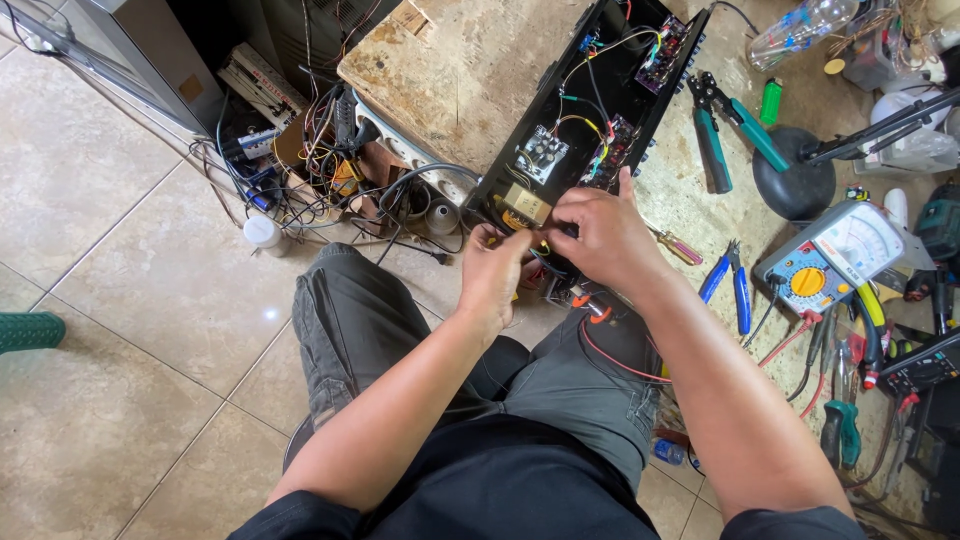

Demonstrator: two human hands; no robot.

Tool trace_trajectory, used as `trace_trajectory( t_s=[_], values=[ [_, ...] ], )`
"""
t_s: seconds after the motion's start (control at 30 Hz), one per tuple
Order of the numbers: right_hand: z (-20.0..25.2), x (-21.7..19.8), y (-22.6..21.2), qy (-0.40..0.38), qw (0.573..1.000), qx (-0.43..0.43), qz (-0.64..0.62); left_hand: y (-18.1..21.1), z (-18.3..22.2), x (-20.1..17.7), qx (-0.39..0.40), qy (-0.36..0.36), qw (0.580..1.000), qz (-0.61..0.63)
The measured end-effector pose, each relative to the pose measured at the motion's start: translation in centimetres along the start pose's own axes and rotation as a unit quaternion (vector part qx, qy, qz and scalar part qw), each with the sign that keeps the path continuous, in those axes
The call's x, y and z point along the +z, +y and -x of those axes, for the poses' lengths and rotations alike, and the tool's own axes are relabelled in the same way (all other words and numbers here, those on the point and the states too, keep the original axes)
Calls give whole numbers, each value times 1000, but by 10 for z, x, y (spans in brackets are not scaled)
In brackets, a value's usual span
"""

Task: Repairing an electronic device by wiring components, securing them with a screwdriver, and soldering connections.

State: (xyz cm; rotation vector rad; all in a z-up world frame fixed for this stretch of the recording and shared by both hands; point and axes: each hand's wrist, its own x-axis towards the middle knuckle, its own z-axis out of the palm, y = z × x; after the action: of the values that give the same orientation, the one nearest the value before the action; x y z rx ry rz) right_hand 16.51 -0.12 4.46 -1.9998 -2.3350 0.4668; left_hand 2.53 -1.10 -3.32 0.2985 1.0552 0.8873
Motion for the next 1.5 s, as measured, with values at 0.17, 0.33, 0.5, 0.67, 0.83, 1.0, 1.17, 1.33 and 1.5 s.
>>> trace_trajectory(
  t_s=[0.17, 0.33, 0.5, 0.67, 0.83, 1.0, 1.17, 1.33, 1.5],
  values=[
    [1, 7, 3, 12, 1000, -1, -5, 44, 37, 6, -12, -7, 1000, 9],
    [4, 10, -2, 38, 999, 16, -10, 30, 17, 10, 37, 25, 996, -79],
    [6, 12, -4, 53, 997, 49, 17, 22, 12, 7, 58, 36, 995, -69],
    [6, 9, -7, 42, 996, 69, -44, 23, 9, 8, 45, 16, 997, -61],
    [5, 7, -7, 34, 995, 74, -60, 28, 15, 6, 42, 25, 997, -60],
    [6, 2, -11, 16, 996, 70, -57, 26, 14, 8, 47, 18, 997, -58],
    [9, 1, -10, 3, 997, 59, -54, 20, 6, 11, 49, 26, 998, -36],
    [6, 30, 33, -6, 996, 52, -71, 23, 10, 9, 52, 26, 998, -27],
    [7, 16, 14, 64, 993, 62, -81, 20, 2, 3, 29, 11, 999, -44]
  ],
)
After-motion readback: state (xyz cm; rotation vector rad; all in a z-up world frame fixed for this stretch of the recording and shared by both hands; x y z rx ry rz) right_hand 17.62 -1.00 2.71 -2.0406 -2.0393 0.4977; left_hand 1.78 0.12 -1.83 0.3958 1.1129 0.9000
